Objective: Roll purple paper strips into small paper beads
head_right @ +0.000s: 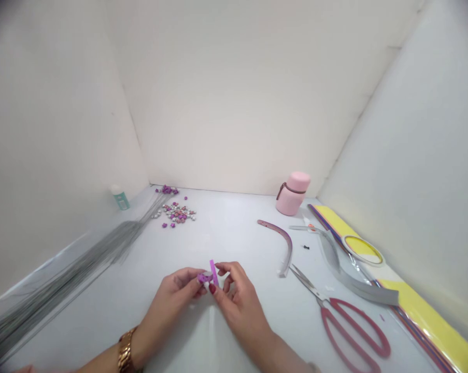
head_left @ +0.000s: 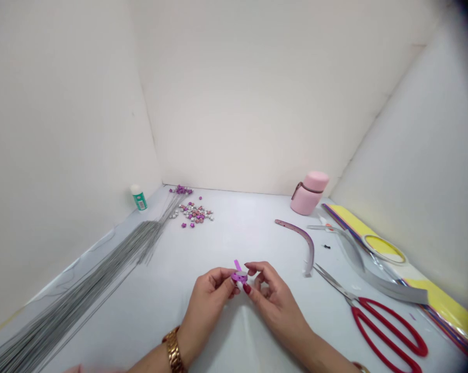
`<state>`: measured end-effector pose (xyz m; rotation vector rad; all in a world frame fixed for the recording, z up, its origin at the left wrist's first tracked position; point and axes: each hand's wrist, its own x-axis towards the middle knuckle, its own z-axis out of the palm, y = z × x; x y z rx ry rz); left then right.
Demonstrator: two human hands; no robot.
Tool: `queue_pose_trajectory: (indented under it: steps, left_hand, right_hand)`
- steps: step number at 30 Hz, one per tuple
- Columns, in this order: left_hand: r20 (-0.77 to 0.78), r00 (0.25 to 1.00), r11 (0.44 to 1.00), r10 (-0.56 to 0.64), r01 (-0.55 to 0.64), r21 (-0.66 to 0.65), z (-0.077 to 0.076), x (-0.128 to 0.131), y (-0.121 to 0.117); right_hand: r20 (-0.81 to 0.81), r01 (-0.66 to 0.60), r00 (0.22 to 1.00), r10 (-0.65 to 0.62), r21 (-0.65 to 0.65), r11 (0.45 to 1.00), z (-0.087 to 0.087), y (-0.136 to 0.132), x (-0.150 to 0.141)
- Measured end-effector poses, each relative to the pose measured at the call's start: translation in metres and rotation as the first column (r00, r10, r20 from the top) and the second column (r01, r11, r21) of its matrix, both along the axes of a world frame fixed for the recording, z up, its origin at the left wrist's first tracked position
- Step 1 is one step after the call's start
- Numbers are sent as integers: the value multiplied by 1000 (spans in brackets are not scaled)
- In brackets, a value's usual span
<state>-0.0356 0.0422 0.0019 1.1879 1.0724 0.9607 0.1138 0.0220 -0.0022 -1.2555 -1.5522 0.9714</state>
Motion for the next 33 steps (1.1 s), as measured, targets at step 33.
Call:
queue_pose_trajectory:
  steps: [33]
  left_hand:
    - [-132, 966, 963, 220, -194, 185, -9, -9, 11]
  right_hand:
    - [-198, -307, 949, 243, -416, 856, 0, -1, -1]
